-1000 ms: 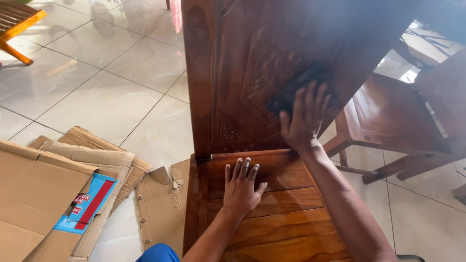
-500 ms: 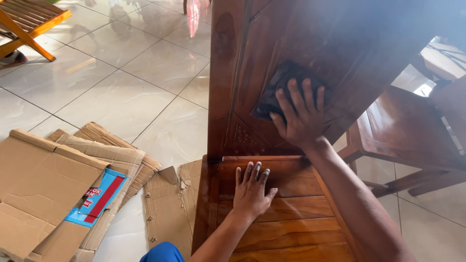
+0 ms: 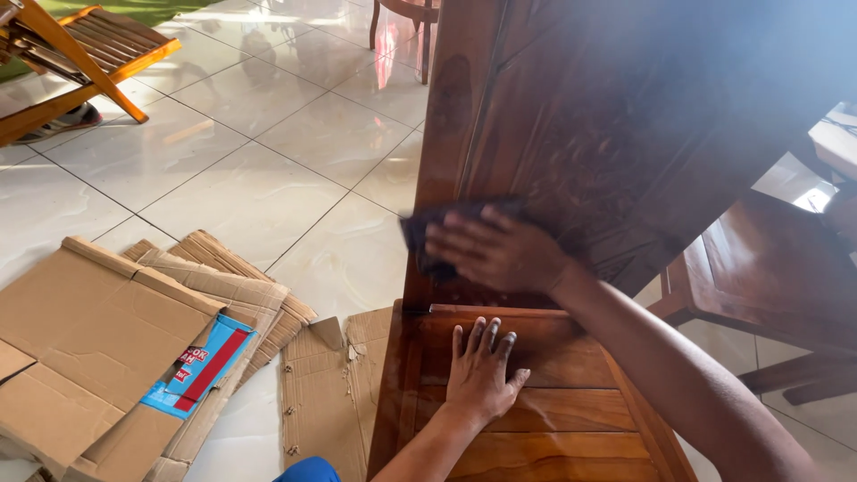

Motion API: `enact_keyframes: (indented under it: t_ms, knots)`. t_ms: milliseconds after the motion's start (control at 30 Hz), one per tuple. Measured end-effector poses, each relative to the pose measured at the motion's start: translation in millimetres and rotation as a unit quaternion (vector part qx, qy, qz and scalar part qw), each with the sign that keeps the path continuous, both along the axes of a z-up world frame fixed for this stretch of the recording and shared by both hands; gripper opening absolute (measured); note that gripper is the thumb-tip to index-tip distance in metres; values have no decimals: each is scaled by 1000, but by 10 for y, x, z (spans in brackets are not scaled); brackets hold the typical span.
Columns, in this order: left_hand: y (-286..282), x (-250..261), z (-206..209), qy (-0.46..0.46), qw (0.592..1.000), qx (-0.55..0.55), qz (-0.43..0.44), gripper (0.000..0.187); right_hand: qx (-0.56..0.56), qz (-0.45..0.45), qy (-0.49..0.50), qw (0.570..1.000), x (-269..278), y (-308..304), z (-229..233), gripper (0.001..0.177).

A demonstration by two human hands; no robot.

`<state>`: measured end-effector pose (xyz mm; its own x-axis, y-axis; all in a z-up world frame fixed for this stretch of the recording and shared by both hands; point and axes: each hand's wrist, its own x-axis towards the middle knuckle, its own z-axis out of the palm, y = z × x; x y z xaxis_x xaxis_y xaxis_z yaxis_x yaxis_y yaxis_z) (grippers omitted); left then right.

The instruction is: Wiping a wooden chair with a cloth and wrapping its legs with cardboard strips secured by plastic ties.

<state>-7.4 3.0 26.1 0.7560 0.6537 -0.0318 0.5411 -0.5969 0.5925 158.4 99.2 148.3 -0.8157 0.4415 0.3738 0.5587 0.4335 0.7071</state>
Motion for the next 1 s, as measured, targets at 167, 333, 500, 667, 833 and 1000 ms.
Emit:
enact_keyframes:
  t_ms: [167,333,500,667,833,1000]
  knots:
    - [12,15,14,8,1000,-10,-3,65,70,-152,197,966,-249,101,86,55]
    - [-1,1,-36,6,1000,3,-7,65,42,-75,81,993,-532,55,-580,58]
    - [19,0,-40,-7,1000,12,-6,64,-42,-14,9,999,-476,4,-474,60]
    - [15,20,-5,7,1000,3,-4,63,29,-90,127,987,-354,123,10,53]
    - [8,18,-47,-27,999,21,6,61,77,-192,319,925,-396,-38,299,57]
    - [10,29,-57,2,1000,27,3,62,68,-175,193,963,-381,-142,-222,60]
